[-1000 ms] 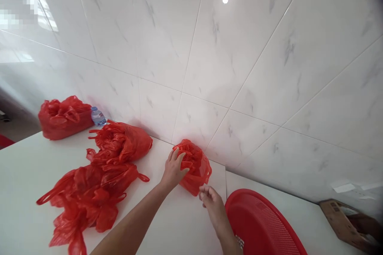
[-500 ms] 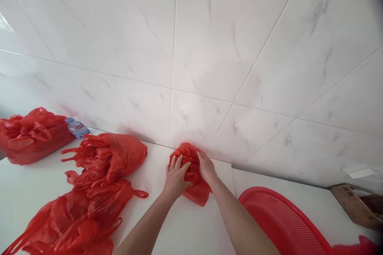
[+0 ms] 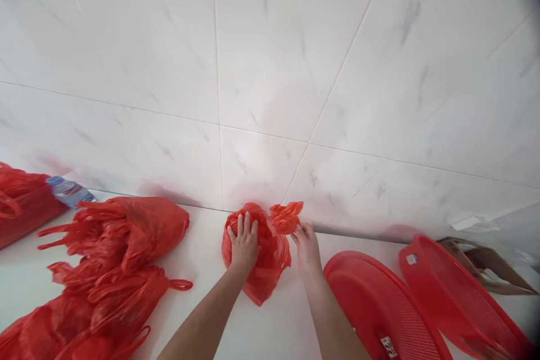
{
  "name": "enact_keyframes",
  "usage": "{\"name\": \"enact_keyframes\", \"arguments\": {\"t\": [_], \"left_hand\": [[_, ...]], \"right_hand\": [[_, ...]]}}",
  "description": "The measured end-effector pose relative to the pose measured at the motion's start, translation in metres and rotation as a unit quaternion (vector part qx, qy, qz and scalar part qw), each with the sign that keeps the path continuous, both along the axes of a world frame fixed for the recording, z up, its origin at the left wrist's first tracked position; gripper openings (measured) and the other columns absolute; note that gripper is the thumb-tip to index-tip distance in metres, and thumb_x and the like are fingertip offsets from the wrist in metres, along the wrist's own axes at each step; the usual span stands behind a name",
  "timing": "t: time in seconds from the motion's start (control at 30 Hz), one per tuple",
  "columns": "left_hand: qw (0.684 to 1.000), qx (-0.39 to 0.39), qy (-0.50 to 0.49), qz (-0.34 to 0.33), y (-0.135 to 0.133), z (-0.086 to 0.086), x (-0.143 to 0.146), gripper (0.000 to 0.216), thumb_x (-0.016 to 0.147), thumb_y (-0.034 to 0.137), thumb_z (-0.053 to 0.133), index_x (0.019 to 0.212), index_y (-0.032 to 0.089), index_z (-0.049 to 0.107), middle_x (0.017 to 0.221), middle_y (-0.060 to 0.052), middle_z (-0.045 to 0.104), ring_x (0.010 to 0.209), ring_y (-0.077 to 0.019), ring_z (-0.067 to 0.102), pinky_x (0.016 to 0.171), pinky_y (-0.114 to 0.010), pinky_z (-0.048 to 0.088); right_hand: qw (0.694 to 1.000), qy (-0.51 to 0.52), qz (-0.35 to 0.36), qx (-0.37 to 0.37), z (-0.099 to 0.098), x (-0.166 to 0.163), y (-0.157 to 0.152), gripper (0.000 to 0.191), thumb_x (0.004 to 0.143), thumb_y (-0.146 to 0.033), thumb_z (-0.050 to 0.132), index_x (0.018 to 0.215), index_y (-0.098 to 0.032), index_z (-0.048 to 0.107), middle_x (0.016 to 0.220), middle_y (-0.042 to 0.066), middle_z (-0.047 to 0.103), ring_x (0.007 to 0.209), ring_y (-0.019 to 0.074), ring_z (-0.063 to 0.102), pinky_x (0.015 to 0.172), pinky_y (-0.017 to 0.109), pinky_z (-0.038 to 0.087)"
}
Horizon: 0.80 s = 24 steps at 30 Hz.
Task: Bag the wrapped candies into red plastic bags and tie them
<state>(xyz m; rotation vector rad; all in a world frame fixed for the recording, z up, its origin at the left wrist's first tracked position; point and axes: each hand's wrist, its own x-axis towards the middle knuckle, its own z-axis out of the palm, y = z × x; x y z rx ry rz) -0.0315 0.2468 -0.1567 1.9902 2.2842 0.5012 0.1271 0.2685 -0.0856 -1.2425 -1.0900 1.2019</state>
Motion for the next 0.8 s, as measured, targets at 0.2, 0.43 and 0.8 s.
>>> {"name": "enact_keyframes", "arguments": {"t": [0.2,0.43,0.8], "left_hand": [[0.997,0.022,-0.067,-0.013,0.028,0.032,-0.003,0.067,0.072,0.015,0.063,0.136,0.018,0.045,0.158,-0.021,0.018,0.145,-0.0401,0.004,0.107,-0.071,0.005],[0.911,0.103,-0.383,-0.109,-0.051,0.106,0.044,0.04,0.085,0.038,0.057,0.123,0.026,0.057,0.139,-0.01,0.05,0.129,-0.03,0.045,0.102,-0.047,0.041],[0.6,-0.001,-0.797,-0.071,-0.133,0.145,0.065,0.019,0.075,0.033,0.071,0.085,0.02,0.06,0.087,-0.002,0.067,0.082,-0.017,0.064,0.078,-0.033,0.051]], "right_hand": [[0.977,0.21,-0.025,-0.041,0.035,0.057,-0.053,0.018,0.074,-0.036,0.071,0.082,-0.023,0.06,0.088,0.002,0.066,0.088,0.0198,0.062,0.083,0.036,0.05],[0.989,0.135,-0.045,-0.041,0.039,0.076,-0.102,0.016,0.08,-0.039,0.065,0.08,-0.024,0.061,0.084,0.0,0.063,0.084,0.0173,0.058,0.082,0.033,0.048],[0.952,0.298,-0.053,-0.036,0.045,0.091,-0.157,0.02,0.068,-0.032,0.076,0.075,-0.026,0.058,0.082,-0.003,0.064,0.079,0.0145,0.06,0.082,0.032,0.05]]}}
